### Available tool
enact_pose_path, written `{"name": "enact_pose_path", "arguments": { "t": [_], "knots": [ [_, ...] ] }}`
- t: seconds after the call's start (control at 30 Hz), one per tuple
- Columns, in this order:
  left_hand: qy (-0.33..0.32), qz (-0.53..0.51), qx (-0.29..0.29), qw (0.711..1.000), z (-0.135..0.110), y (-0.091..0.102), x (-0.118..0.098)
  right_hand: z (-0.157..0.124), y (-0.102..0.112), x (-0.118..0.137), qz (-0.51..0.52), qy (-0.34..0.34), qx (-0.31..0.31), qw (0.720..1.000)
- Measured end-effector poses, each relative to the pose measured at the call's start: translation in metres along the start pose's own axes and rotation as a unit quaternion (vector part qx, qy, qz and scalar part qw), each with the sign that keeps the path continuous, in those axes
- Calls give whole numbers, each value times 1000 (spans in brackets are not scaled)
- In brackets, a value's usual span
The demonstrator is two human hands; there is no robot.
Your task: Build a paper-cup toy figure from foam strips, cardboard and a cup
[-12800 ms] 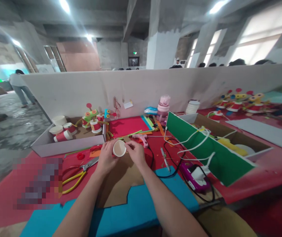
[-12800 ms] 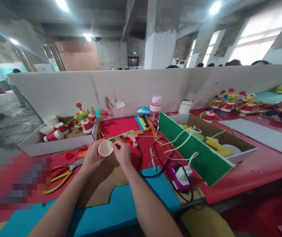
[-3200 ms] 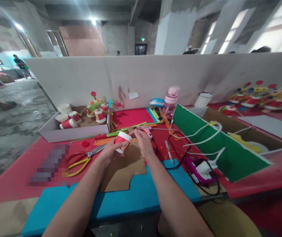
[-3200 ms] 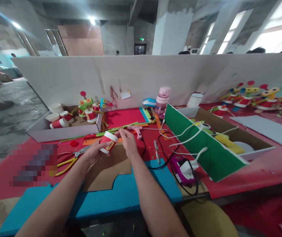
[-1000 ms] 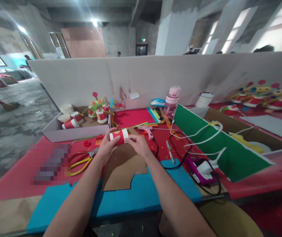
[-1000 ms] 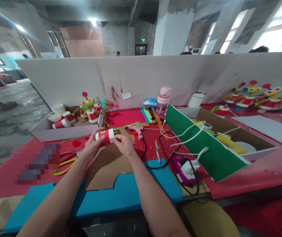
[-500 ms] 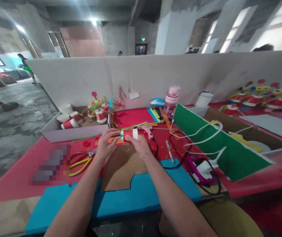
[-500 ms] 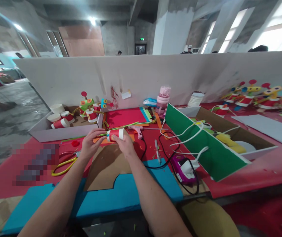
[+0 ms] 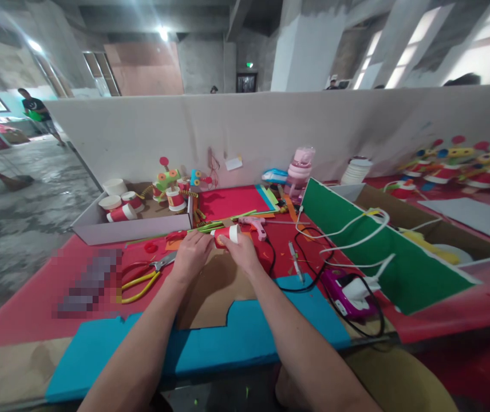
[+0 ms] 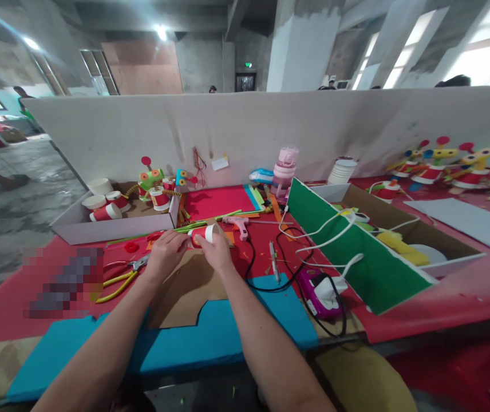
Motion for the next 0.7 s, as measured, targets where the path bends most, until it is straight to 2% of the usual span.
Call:
{"name": "enact_pose_path", "arguments": {
  "t": [0.1, 0.2, 0.27, 0.37, 0.47, 0.57, 0.7],
  "knots": [
    [73, 10, -2, 997, -2, -3, 5, -2, -2, 3, 9, -18, 9, 1000],
    [211, 15, -9, 977, -5, 0, 22, -6, -6, 8, 41, -53, 26, 997],
    [272, -22, -19, 962, -6, 4, 31, -7, -7, 12, 53, -38, 13, 998],
    [260, -146, -34, 954, -3, 7, 27, -6, -5, 17, 23, 26, -31, 999],
    [291, -250, -8, 923, 1, 1, 14, -6, -2, 22, -48, 80, -68, 993],
    [337, -319, 35, 885, 0, -8, 4, -9, -2, 27, -118, 112, -66, 984],
    [353, -382, 32, 854, -3, -13, 5, -14, -5, 29, -175, 111, -57, 977]
  ]
}}
Point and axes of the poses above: each hand's wrist, its own z-axis towards the middle knuckle, its own y-axis out of the back of the hand, x = y × z, the point moved 1 cm from there along z, towards the middle knuckle, and after that the axes turned 3 degrees about z, right-handed, at the moved point
